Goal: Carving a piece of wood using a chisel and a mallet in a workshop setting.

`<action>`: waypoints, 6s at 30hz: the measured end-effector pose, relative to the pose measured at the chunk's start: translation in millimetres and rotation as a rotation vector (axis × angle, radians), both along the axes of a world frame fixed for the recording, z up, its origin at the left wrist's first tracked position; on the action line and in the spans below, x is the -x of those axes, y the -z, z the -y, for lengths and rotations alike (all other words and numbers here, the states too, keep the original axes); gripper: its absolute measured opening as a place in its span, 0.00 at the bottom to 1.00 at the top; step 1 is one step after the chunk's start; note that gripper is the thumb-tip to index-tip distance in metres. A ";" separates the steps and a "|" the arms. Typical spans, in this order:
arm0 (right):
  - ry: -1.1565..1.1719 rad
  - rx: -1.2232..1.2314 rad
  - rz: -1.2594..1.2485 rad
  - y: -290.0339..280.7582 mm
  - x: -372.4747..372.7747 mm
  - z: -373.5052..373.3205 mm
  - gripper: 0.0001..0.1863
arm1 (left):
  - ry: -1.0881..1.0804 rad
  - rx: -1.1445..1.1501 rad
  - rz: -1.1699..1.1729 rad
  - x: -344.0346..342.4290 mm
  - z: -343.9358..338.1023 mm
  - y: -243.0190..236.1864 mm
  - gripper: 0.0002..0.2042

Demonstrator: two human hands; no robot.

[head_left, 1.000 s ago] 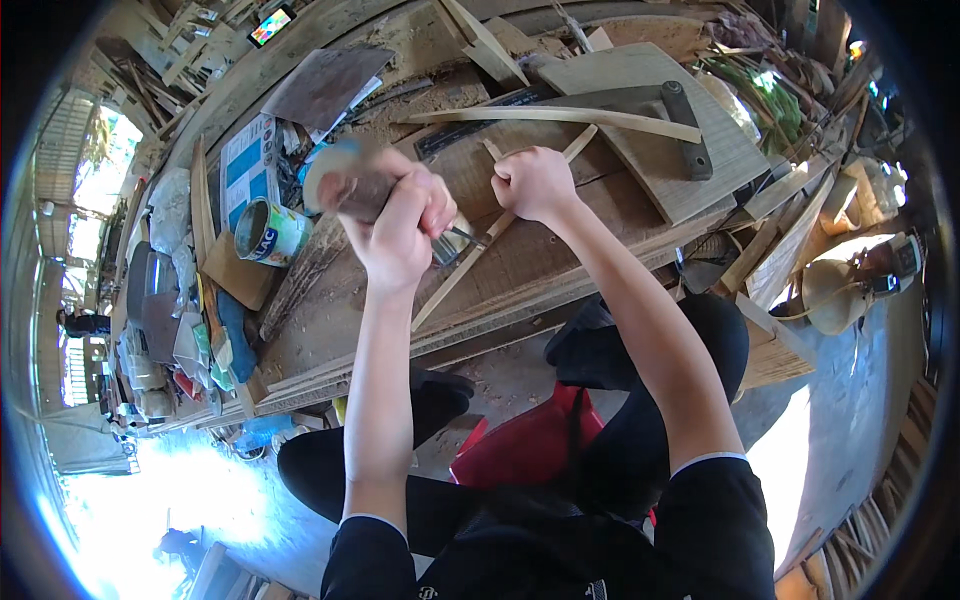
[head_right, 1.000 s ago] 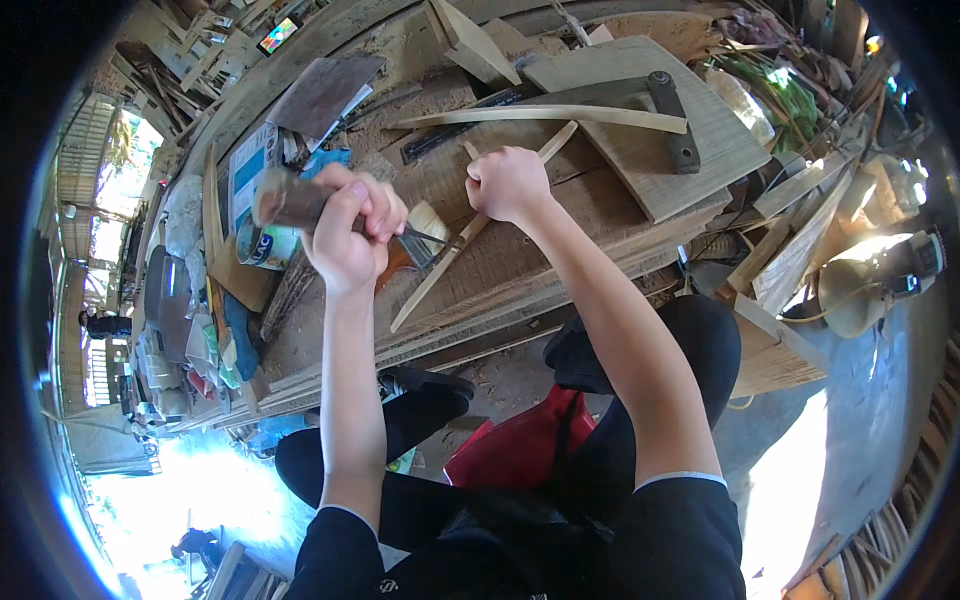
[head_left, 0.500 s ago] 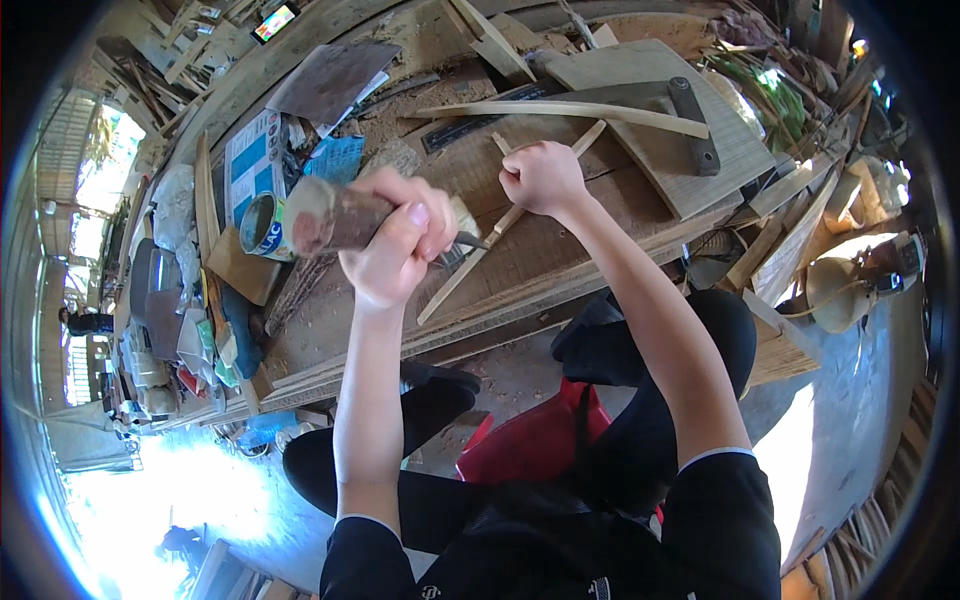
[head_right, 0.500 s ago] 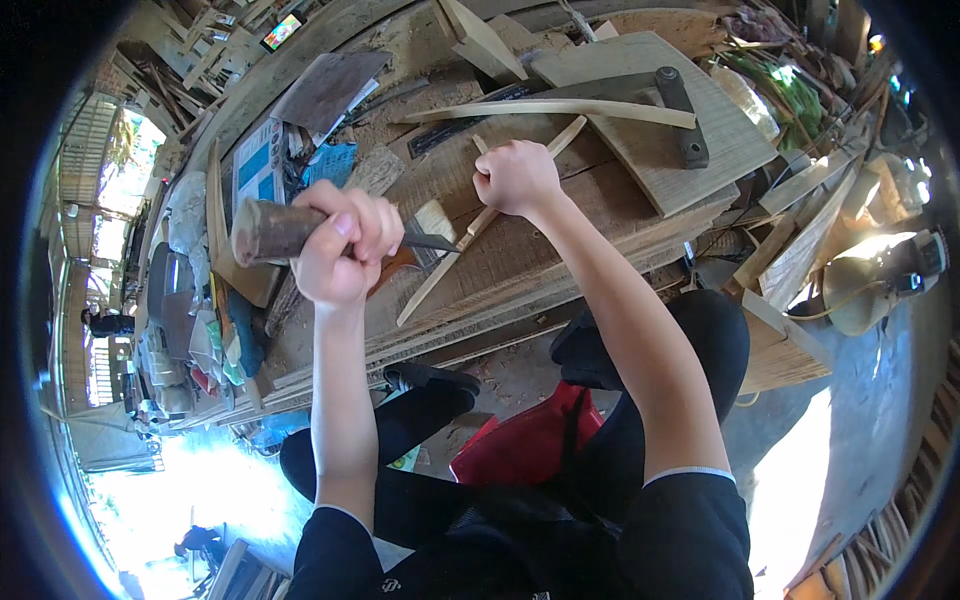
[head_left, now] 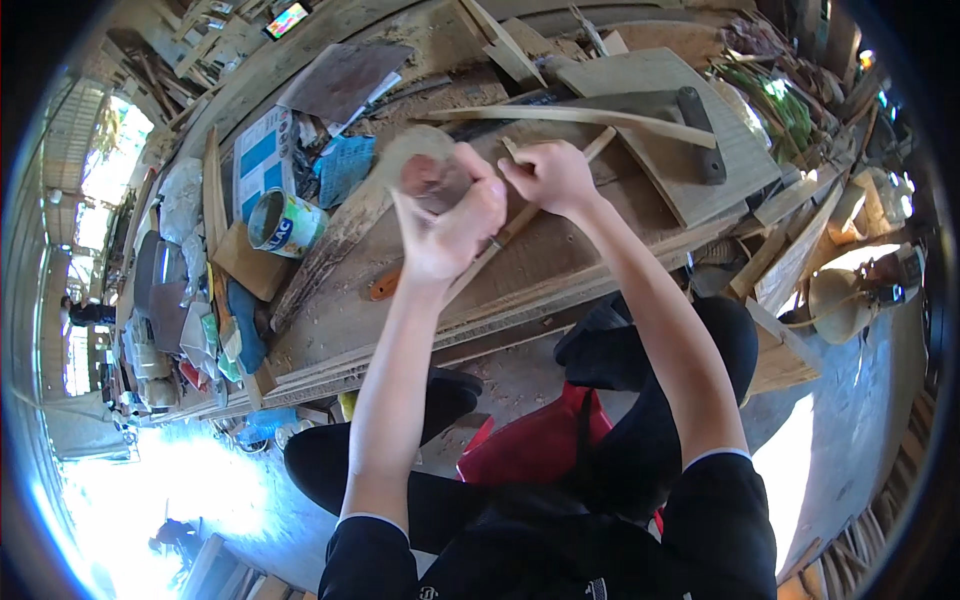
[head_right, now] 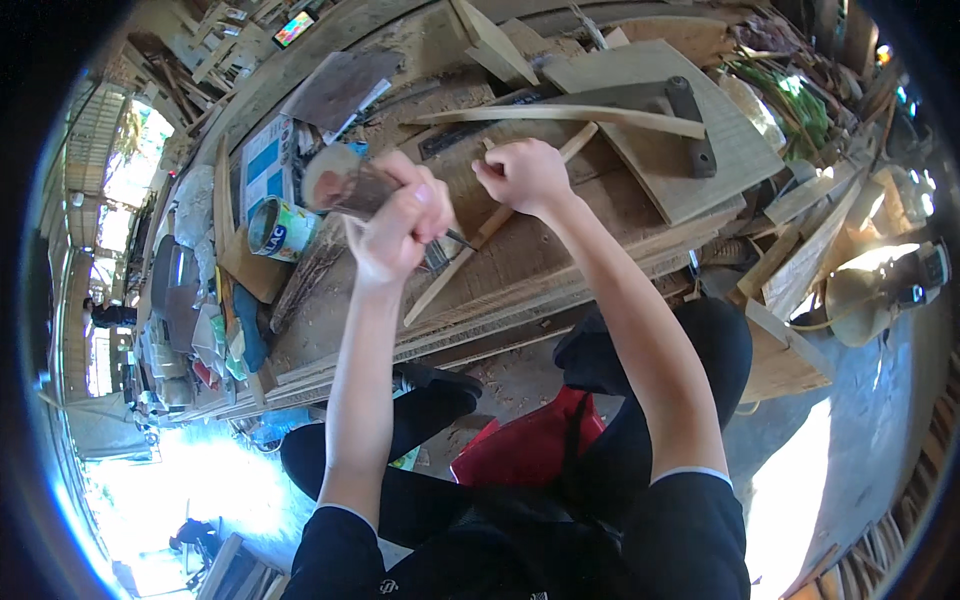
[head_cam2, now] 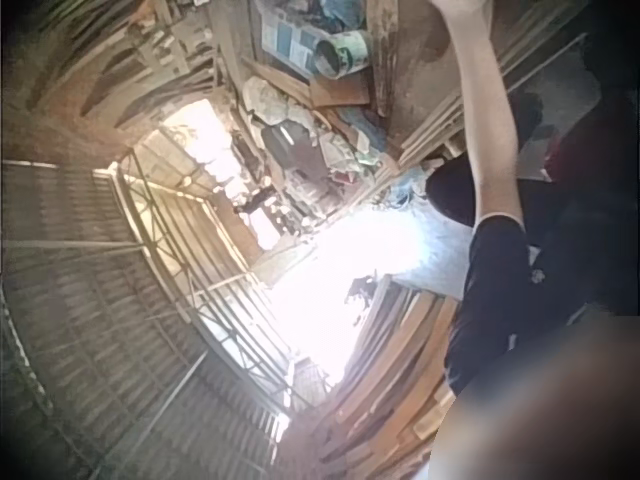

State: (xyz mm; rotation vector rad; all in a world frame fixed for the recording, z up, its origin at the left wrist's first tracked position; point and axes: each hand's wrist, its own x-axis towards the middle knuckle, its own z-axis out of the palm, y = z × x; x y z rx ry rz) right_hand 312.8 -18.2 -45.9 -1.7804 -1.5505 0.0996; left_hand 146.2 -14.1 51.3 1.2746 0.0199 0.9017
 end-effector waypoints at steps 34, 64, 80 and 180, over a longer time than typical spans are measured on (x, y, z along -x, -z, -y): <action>-0.876 -0.076 -0.912 -146.8 60.7 42.3 0.12 | -1.145 -1.057 -1.254 164.3 -33.4 79.3 0.10; -0.845 -0.058 -0.997 -146.6 67.6 23.9 0.11 | -0.833 -0.730 -1.133 193.1 -23.9 -34.8 0.26; -0.909 -0.049 -0.928 -147.5 71.7 17.4 0.14 | -0.846 -0.566 -1.163 133.1 76.2 -193.2 0.35; -1.098 -0.129 -1.346 -119.6 27.5 5.7 0.12 | -0.787 -1.222 -0.971 106.8 45.3 83.9 0.08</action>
